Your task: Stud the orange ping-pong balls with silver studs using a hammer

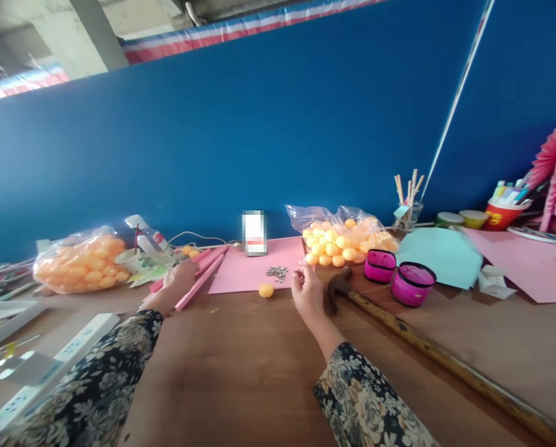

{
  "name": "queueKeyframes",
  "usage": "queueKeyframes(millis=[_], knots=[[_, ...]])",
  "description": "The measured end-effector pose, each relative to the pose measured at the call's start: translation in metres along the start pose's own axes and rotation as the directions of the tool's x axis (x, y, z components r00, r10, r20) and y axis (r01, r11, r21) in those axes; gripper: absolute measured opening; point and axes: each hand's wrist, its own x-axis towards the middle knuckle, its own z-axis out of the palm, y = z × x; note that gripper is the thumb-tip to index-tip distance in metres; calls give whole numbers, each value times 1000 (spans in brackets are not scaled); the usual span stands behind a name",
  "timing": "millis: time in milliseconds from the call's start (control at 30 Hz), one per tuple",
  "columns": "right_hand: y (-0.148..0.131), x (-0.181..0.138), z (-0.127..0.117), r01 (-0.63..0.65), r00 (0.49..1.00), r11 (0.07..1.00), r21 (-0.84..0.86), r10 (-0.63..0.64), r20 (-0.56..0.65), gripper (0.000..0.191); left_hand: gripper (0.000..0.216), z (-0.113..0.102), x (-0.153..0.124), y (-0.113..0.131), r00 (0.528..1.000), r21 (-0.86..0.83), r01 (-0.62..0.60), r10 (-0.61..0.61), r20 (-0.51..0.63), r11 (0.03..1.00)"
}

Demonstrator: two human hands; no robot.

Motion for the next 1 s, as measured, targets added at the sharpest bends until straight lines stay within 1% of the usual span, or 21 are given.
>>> queueKeyframes(millis=[67, 133, 233, 300, 367, 433, 533, 600, 633, 667, 700, 733, 767, 800, 833, 900, 933, 1000], knots=[[1, 0, 1, -3, 1000, 1000, -8, 3, 2, 15, 24, 6, 4, -4, 999, 29, 40, -39, -11, 999], [3, 0, 2, -12, 1000, 1000, -14, 12, 1, 15, 22, 9, 7, -6, 998, 66, 53, -51, -39, 996], [5, 0, 4, -22, 1000, 1000, -14, 22, 3, 16, 25, 9, 10, -6, 996, 108, 41, -33, -83, 993], [6, 0, 5, -25, 1000, 1000, -9, 25, 4, 16, 21, 6, 11, -3, 994, 115, 20, -7, -108, 993], [6, 1, 5, -27, 1000, 1000, -1, 27, 2, 16, 19, 2, 11, 4, 988, 110, -22, 39, -149, 994], [6, 1, 5, -31, 1000, 1000, 6, 31, -2, 15, 23, -4, 9, 16, 973, 100, -94, 113, -202, 990], [6, 2, 5, -37, 999, 999, 18, 37, -14, 16, 27, -14, -5, 47, 935, 79, -242, 254, -247, 967], [6, 3, 4, -44, 999, 999, 23, 44, -26, 17, 30, -17, -24, 77, 892, 64, -353, 357, -277, 933], [6, 3, 5, -48, 998, 999, 24, 49, -31, 17, 28, -16, -35, 93, 853, 55, -432, 428, -298, 900], [7, 3, 5, -52, 998, 998, 26, 53, -33, 17, 25, -15, -46, 111, 755, 37, -563, 532, -383, 826], [7, 3, 5, -55, 998, 998, 28, 56, -32, 16, 25, -12, -57, 128, 650, 52, -669, 618, -443, 741], [8, 3, 5, -55, 998, 998, 33, 55, -28, 17, 26, -7, -65, 144, 554, 98, -741, 688, -469, 664], [9, 3, 5, -51, 998, 998, 39, 51, -21, 17, 26, -2, -72, 159, 478, 158, -781, 741, -471, 604], [10, 2, 5, -44, 999, 998, 47, 45, -14, 18, 27, 3, -76, 172, 441, 200, -790, 763, -472, 580], [10, 2, 5, -38, 999, 998, 54, 38, -8, 18, 29, 9, -77, 182, 445, 224, -772, 756, -480, 595], [10, 2, 4, -29, 1000, 998, 59, 29, -2, 18, 27, 19, -75, 194, 461, 263, -735, 746, -481, 624], [10, 2, 3, -27, 1000, 998, 57, 27, -3, 18, 25, 23, -73, 196, 471, 272, -723, 742, -477, 635], [8, 2, 2, -25, 1000, 999, 48, 25, -12, 17, 22, 29, -70, 196, 471, 282, -716, 740, -481, 639]])
